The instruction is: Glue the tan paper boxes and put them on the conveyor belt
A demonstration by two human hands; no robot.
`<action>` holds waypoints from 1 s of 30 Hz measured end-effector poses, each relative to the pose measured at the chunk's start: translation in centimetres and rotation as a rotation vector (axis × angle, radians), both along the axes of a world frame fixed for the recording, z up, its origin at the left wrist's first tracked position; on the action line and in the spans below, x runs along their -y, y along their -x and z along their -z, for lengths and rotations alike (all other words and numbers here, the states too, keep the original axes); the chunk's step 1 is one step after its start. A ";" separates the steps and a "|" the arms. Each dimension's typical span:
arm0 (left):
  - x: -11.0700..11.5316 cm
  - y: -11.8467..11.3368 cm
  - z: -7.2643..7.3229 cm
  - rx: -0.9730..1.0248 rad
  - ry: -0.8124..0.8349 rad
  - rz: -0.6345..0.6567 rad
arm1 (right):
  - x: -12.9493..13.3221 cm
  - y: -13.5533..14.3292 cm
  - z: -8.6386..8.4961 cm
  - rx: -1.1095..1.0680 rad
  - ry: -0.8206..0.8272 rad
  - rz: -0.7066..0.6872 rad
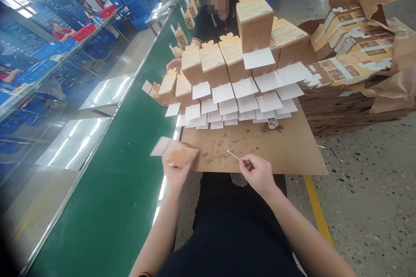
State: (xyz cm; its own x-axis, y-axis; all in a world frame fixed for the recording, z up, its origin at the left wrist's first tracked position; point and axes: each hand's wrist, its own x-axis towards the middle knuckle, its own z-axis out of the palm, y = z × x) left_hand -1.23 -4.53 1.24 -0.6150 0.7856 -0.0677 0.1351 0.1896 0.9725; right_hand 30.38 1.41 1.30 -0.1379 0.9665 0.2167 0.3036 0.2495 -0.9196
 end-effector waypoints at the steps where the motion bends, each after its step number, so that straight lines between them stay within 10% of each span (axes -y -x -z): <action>1: 0.4 2.0 -0.6 -0.044 -0.033 -0.102 | -0.1 -0.4 -0.1 0.005 -0.003 0.016; 4: 1.0 8.4 -2.1 -0.155 -0.133 -0.406 | -0.8 -1.3 -0.5 0.018 -0.008 0.061; 8: 0.8 13.8 -2.3 -0.135 -0.041 -0.492 | -1.8 -1.1 -0.8 0.014 0.004 0.054; 12: 1.8 12.9 -1.4 -0.209 0.042 -0.524 | -2.3 -1.4 -0.9 0.024 -0.016 0.073; 17: 2.2 7.7 -4.0 -0.540 -0.314 -0.599 | -2.0 -3.5 -0.7 0.083 -0.017 0.182; 24: -14.8 7.1 -12.2 -0.292 -0.375 -0.156 | -2.6 -3.4 -2.1 0.050 -0.026 0.201; 30: -24.9 8.4 -13.9 0.007 0.077 -0.051 | -1.9 -3.5 -2.7 0.023 -0.032 0.185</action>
